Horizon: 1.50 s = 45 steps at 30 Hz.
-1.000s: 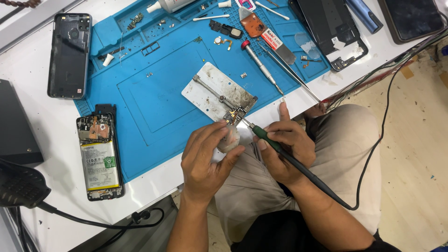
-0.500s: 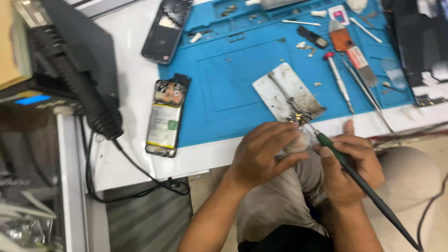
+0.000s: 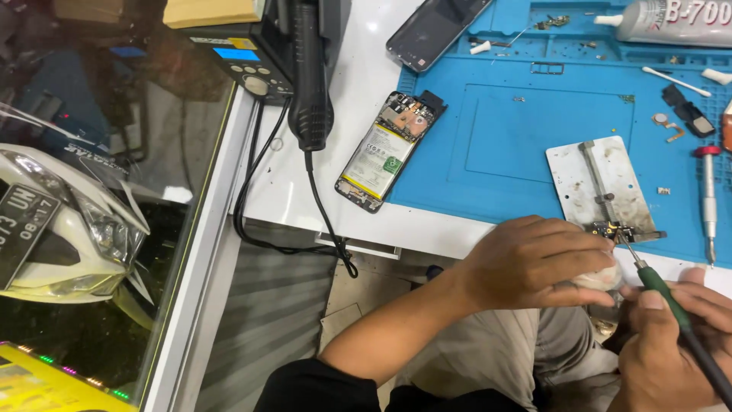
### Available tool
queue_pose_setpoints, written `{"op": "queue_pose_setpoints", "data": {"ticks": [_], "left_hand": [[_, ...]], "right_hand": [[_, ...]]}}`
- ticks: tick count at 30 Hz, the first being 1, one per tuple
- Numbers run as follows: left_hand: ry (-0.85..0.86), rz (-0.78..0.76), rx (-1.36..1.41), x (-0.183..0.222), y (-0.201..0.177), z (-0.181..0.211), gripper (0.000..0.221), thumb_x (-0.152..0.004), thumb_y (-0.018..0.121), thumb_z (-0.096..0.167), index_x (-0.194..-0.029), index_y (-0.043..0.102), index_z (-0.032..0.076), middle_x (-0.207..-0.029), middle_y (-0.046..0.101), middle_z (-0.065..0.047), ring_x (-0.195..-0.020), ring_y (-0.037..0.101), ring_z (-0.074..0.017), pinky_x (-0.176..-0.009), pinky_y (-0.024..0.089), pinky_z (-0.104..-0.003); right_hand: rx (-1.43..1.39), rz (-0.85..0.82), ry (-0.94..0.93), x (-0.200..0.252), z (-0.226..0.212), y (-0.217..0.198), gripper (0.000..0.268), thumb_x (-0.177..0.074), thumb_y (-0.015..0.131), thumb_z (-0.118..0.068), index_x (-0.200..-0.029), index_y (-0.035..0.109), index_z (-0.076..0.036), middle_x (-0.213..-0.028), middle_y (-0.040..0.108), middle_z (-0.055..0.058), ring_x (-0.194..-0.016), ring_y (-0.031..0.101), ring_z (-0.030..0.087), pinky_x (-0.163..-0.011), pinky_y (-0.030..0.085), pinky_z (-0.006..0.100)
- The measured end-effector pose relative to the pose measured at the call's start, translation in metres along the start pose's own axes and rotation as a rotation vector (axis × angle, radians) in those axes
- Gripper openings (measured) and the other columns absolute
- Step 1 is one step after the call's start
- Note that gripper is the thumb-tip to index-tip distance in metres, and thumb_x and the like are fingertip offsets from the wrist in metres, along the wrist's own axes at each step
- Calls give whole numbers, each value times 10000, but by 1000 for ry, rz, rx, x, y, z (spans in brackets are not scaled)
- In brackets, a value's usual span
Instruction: Soldering small electronic components onto a mobile phone motherboard using a soldering iron.
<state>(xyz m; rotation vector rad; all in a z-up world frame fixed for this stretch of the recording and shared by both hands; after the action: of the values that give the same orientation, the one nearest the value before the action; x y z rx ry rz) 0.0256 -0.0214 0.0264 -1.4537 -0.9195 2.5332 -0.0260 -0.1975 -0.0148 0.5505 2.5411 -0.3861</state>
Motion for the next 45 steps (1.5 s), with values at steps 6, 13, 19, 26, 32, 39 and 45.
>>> {"op": "queue_pose_setpoints", "data": {"ticks": [6, 13, 19, 26, 32, 39, 45], "left_hand": [[9, -42, -12, 5, 7, -3, 400, -930, 808, 442, -1172, 693, 144, -1230, 742, -24, -1068, 781, -240, -770, 558, -343], [19, -29, -10, 3, 6, -1, 357, -944, 786, 428, -1145, 703, 146, -1218, 741, -21, -1057, 782, -247, -793, 576, -344], [44, -10, 12, 4, 6, 0, 357, -954, 777, 412, -1158, 695, 131, -1231, 726, -33, -1042, 778, -268, -854, 618, -366], [44, -16, 33, 4, 6, 0, 360, -955, 775, 399, -1164, 688, 119, -1229, 728, -51, -1064, 779, -278, -867, 623, -373], [50, -16, 54, 3, 5, 0, 357, -952, 786, 385, -1157, 688, 110, -1233, 718, -52, -1048, 771, -284, -884, 635, -385], [83, -23, 75, 0, -5, 1, 373, -940, 809, 360, -1154, 693, 77, -1226, 718, -84, -1064, 763, -295, -920, 637, -400], [136, -79, 175, -18, -17, 10, 335, -974, 787, 278, -1105, 676, -10, -1182, 700, -168, -1034, 724, -337, -891, 603, -438]], "right_hand": [[31, -54, 4, 0, 1, 1, 118, -1221, 550, 185, -1224, 438, 147, -1139, 574, 368, -1089, 613, 399, -1555, 410, 631], [-24, -28, 15, 3, 16, -3, 122, -1220, 568, 148, -1224, 459, 95, -1207, 562, 335, -1005, 635, 358, -1570, 401, 584], [38, -74, 4, 5, 24, -6, 76, -1237, 544, 115, -1200, 491, 155, -1114, 622, 338, -1136, 575, 365, -1586, 381, 623], [-12, -24, -16, 4, 16, -4, 86, -1222, 555, 126, -1237, 470, 139, -1180, 553, 373, -1000, 632, 393, -1551, 411, 620], [-3, -8, 26, 3, 15, -4, 106, -1181, 537, 174, -1235, 470, 113, -1203, 543, 322, -959, 635, 351, -1538, 425, 598], [28, 19, -10, -3, 5, -2, 117, -1169, 613, 86, -1171, 507, 138, -1158, 579, 319, -1013, 636, 367, -1435, 501, 597], [81, 30, -65, -18, -21, 0, 176, -1065, 646, -55, -1042, 516, 60, -1015, 597, 271, -1017, 623, 360, -1257, 540, 623]]}}
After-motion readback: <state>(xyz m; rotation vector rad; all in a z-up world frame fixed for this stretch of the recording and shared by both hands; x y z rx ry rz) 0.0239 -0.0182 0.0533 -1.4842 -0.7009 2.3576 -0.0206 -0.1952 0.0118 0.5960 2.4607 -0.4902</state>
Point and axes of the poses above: each hand's wrist, its own x-axis away from the middle knuckle, its own y-axis out of the palm, z = x × y, the point moved 6 cm from there along -x, towards the middle knuckle
